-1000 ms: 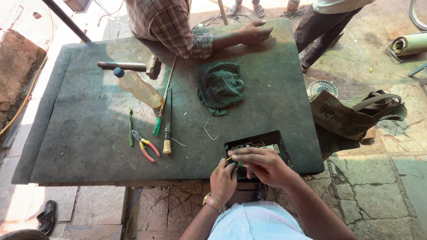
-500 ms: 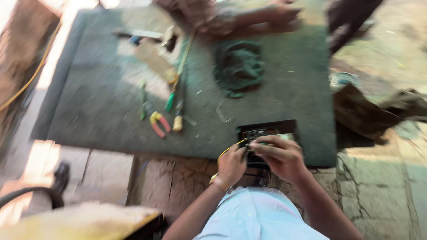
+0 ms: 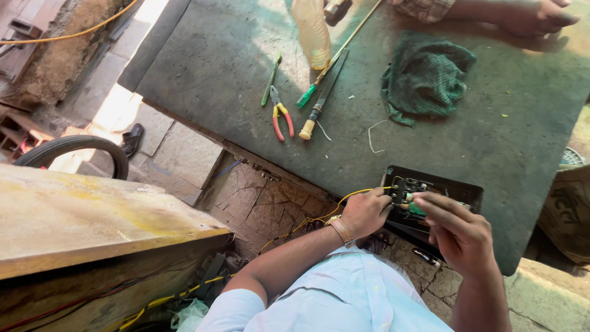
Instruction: The person works on an open electrical contactor mounted on a metal table, using a screwdriver to tighten terminal screws and connect wires. They handle a yellow wire and adjust internal components while another person stands nearby.
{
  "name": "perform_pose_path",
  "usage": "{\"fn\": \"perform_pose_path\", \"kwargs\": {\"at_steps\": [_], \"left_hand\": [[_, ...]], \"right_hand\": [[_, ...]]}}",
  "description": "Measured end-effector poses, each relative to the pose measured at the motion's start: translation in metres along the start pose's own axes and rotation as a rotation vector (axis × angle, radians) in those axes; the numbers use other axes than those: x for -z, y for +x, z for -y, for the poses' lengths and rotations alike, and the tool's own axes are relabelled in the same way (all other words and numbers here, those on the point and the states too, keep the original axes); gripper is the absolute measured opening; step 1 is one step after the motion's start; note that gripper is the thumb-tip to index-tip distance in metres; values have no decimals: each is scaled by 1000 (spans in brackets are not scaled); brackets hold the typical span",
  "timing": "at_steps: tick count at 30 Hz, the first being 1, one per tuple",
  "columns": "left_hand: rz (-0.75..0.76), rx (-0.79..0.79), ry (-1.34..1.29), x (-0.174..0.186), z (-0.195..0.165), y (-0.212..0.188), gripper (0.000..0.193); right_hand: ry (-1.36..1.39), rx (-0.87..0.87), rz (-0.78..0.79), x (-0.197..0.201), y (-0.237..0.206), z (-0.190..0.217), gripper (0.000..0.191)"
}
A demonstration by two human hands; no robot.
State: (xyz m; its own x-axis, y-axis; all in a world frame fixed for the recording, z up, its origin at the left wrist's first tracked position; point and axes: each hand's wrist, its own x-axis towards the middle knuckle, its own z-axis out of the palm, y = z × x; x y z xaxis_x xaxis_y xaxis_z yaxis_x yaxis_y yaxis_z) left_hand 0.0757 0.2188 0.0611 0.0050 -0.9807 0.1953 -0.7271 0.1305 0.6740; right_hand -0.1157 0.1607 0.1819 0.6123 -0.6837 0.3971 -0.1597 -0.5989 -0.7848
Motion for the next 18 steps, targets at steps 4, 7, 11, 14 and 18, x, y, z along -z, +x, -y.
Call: {"fn": "perform_pose_path", "kwargs": {"at_steps": [4,7,11,14,18], "left_hand": [[31,25,-8,3,-1,0,16],[38,24,-2,4,-2,1,16],[40,14,12,5,-1,1,15],[60,13,9,4,-1,-1,15],[5,24,33,2,-2,0,18]], "right_hand": [[-291,68,-358,-25,0,4,19],[-251,124,-414,-34,3,3,10],[406,134,-70,-30,21,-9,33],[941,124,343,-26,47,-32,45],[1130,160,831,-22,63,-66,50]]}}
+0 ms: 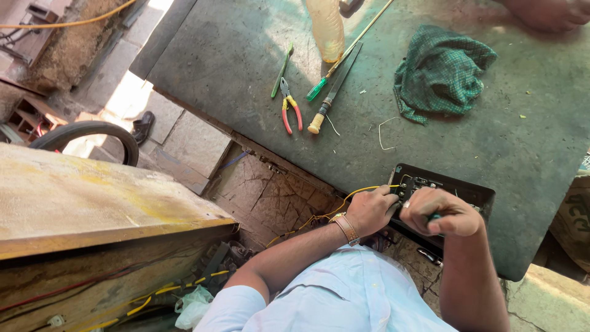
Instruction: The person works on an open electrical contactor mounted on a metal table, using a screwdriver to tighten terminal screws and connect wires. They handle a yellow wire and adjust internal components while another person stands nearby.
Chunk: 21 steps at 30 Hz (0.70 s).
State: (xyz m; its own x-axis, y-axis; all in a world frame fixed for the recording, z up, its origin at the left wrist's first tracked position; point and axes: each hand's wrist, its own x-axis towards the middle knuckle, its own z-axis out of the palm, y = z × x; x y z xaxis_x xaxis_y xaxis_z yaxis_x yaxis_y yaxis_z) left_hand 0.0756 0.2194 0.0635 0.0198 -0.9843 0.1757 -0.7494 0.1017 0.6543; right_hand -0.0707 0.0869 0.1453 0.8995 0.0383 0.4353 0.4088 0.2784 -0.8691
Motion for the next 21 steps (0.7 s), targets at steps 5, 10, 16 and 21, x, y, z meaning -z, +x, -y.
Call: {"fn": "perform_pose_path", "kwargs": {"at_steps": [5,10,16,21], "left_hand": [[15,2,-5,-3,0,1,16],[8,22,-33,-6,-2,3,17],[7,-7,4,-7,-3,3,16],[-2,-63,10,-5,-2,-1,18]], "right_hand": [[-192,159,-318,-14,-27,-21,54],[-437,425,-1121,-56,-21,-51,50],[-648,448,-1286,-73,1,-50,42],[-582,146,-656,-54,-2,-9,31]]}}
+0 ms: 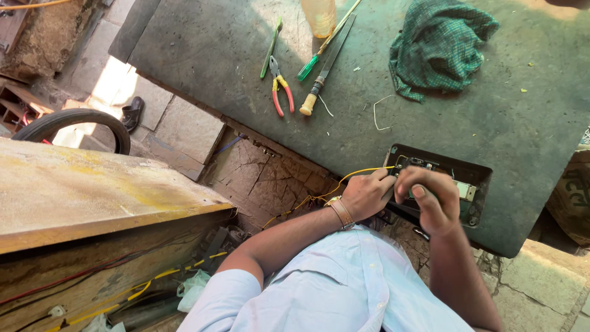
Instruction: The person works on an open electrical contactor mounted on a metal table, using a screwdriver to tighten terminal screws and connect wires. They handle a yellow wire and adjust internal components while another person stands nearby.
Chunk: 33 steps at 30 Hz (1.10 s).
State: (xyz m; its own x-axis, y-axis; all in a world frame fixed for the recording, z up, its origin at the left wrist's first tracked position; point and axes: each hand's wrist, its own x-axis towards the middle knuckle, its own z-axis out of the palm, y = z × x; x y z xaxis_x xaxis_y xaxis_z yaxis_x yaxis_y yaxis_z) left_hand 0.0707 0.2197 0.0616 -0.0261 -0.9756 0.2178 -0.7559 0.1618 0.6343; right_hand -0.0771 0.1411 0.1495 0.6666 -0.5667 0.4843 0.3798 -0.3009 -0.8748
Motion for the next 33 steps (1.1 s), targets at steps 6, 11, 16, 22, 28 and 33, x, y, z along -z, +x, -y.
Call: {"fn": "perform_pose_path", "kwargs": {"at_steps": [6,11,16,22,28,33], "left_hand": [[4,-51,-7,4,-1,3,18],[3,-68,-6,7,-3,4,20],[13,-58,19,6,-1,5,15],[36,-19,-13,1,1,5,19],[9,-56,-50,4,2,3,23],[-24,-134,-66,9,1,1,26]], "right_hand": [[359,-177,329,27,24,-1,25],[361,-189,639,49,26,-22,33],[219,-56,383,38,5,-30,41],[243,-44,-33,20,-4,-31,46],[-220,91,-783,-25,-10,-31,46],[-25,60,-707,-27,-13,-24,41]]}}
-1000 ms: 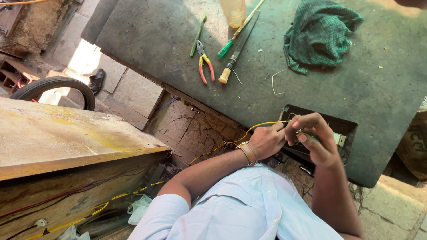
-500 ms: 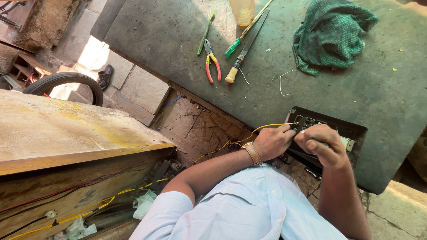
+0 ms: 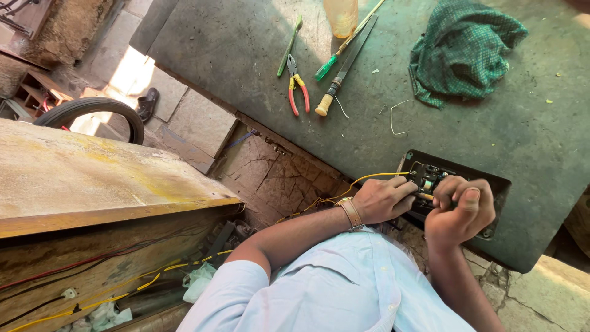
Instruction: The person works on an open electrical contactor mounted on a metal table, using a screwdriver to tighten terminal screws and connect wires. They handle a yellow wire and adjust internal components while another person stands nearby.
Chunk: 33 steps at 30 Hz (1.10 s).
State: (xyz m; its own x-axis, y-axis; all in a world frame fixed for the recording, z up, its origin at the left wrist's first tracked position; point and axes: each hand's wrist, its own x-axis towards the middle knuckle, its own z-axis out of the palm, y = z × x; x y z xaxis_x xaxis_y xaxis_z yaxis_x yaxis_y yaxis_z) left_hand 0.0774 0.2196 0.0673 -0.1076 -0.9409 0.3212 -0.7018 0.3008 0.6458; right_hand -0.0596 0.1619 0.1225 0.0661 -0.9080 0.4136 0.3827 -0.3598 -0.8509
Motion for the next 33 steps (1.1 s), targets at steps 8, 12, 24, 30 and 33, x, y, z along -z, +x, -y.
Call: {"fn": "perform_pose_path", "kwargs": {"at_steps": [8,12,24,30,33], "left_hand": [[84,5,92,-1,0,4,26],[83,-8,1,1,2,7,25],[107,62,17,-1,12,13,14],[87,30,-22,0,14,14,18],[45,7,-41,4,13,11,20]], "right_hand": [[326,-339,693,26,51,6,39],[642,-394,1206,29,83,-14,47],[372,-272,784,31,46,-25,48],[-8,-26,179,1,14,-22,50],[-124,63,-91,-11,-2,-24,48]]}}
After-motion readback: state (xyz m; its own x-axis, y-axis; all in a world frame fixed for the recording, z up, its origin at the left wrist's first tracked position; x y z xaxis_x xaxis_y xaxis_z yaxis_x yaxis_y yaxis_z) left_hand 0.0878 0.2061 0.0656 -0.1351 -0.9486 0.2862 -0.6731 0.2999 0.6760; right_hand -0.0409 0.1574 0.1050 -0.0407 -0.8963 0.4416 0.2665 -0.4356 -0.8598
